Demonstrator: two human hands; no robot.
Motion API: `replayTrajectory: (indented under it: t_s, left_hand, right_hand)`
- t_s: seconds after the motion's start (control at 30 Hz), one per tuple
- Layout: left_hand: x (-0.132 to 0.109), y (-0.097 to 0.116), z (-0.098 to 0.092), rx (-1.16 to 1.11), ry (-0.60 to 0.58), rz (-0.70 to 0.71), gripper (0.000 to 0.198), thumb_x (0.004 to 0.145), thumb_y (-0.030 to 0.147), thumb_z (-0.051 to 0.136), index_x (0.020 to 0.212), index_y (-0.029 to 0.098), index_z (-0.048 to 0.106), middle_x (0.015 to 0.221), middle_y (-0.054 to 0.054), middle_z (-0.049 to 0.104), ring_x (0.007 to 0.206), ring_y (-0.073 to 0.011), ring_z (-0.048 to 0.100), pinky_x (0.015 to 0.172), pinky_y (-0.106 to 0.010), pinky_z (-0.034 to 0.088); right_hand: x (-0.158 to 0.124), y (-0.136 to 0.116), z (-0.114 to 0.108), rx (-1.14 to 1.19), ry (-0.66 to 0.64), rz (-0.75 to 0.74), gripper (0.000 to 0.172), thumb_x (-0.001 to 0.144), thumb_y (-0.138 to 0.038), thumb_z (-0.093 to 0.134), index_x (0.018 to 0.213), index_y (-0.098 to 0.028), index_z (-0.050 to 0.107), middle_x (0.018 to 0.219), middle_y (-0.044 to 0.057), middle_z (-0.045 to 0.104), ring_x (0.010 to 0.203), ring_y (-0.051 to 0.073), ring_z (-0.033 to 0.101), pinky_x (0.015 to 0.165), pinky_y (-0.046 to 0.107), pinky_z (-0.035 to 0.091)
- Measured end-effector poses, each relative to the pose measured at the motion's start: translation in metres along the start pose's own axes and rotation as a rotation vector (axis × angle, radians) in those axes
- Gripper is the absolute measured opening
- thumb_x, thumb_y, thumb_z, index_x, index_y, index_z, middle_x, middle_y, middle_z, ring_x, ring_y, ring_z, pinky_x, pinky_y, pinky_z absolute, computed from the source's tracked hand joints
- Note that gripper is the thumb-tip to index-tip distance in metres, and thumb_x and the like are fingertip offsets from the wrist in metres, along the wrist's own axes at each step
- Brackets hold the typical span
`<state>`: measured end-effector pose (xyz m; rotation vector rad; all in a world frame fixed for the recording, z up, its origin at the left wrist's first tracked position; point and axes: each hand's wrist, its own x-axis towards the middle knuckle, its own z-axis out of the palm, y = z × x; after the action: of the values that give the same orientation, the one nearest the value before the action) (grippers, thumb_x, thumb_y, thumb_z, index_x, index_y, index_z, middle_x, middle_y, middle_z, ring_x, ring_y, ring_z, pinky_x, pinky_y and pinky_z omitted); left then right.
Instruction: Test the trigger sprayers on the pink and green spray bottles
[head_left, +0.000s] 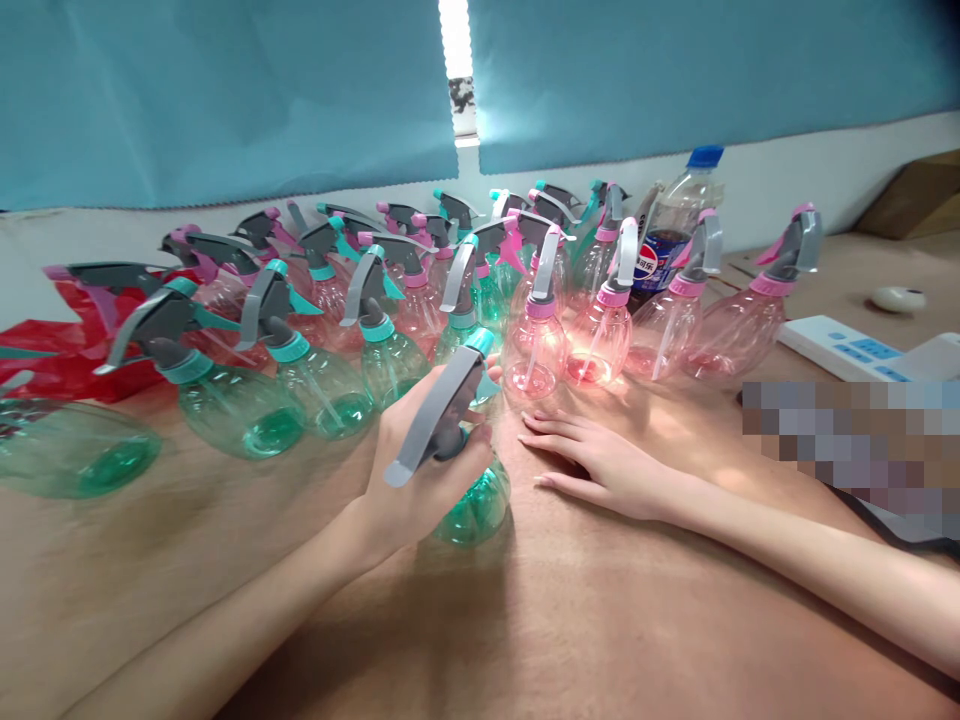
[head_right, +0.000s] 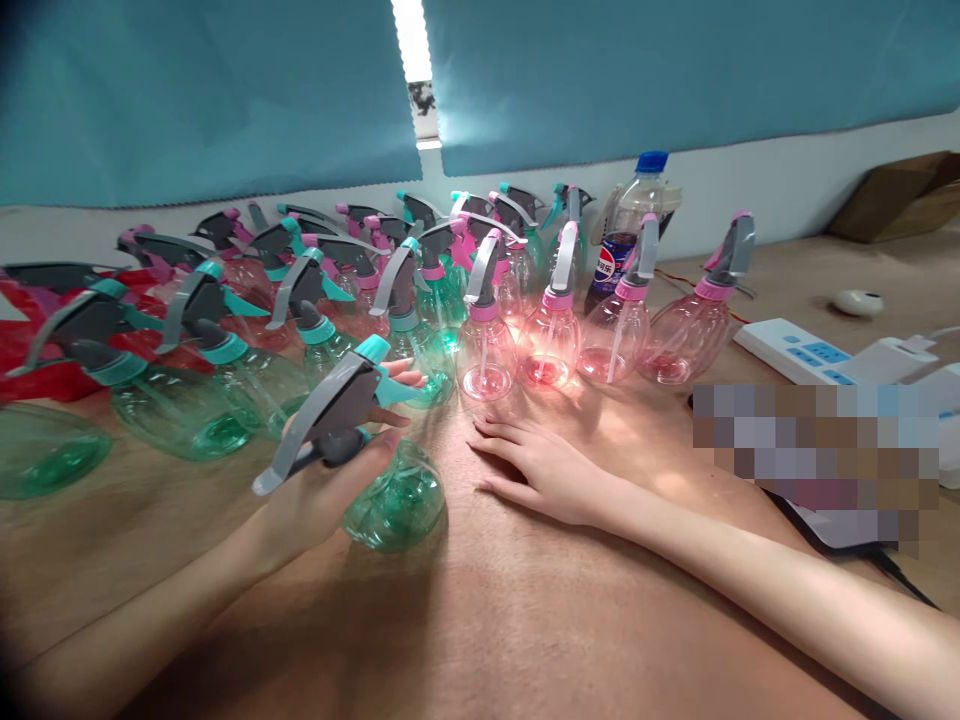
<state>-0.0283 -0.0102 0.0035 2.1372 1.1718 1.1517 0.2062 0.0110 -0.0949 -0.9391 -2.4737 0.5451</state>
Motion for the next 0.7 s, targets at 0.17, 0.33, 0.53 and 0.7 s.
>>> replayTrajectory:
  t_s: [0.17,0.33,0.53,0.7]
  left_hand:
    - [-0.001,0.002,-0.001,-0.002,0.001,-0.002,0.031,0.084,0.017,0.055,0.115,0.016,0.059,0.091,-0.004,0.061,0.069,-0.0147,0.057,0.071,-0.032,0.054]
    - [-0.001,0.003,-0.002,0.021,0.001,-0.014,0.03,0.083,0.019,0.054,0.113,0.018,0.058,0.082,-0.001,0.059,0.06,-0.0136,0.053,0.063,-0.031,0.05]
    - [0.002,0.007,-0.002,0.023,-0.021,-0.082,0.009,0.079,0.023,0.054,0.087,0.023,0.052,0.066,0.004,0.051,0.045,-0.0107,0.041,0.048,-0.028,0.039]
    - [0.003,0.013,-0.004,0.044,-0.012,-0.093,0.014,0.077,0.021,0.053,0.09,0.024,0.051,0.07,0.003,0.053,0.053,-0.0131,0.051,0.053,-0.029,0.043]
  right_hand:
    - [0.0,0.0,0.0,-0.013,-0.001,-0.003,0.051,0.096,-0.048,0.054,0.139,-0.02,0.056,0.147,0.014,0.053,0.137,0.031,0.047,0.112,0.053,0.041]
    - [0.0,0.001,0.001,-0.001,0.004,0.0,0.051,0.096,-0.049,0.055,0.139,-0.021,0.056,0.146,0.014,0.054,0.137,0.031,0.048,0.111,0.053,0.041]
    - [0.0,0.0,0.0,0.003,-0.003,0.0,0.051,0.096,-0.048,0.055,0.139,-0.02,0.057,0.146,0.015,0.053,0.137,0.032,0.048,0.111,0.054,0.041]
    - [0.001,-0.001,-0.001,0.007,0.004,-0.007,0.05,0.096,-0.048,0.054,0.139,-0.021,0.056,0.146,0.015,0.053,0.136,0.032,0.048,0.11,0.056,0.042]
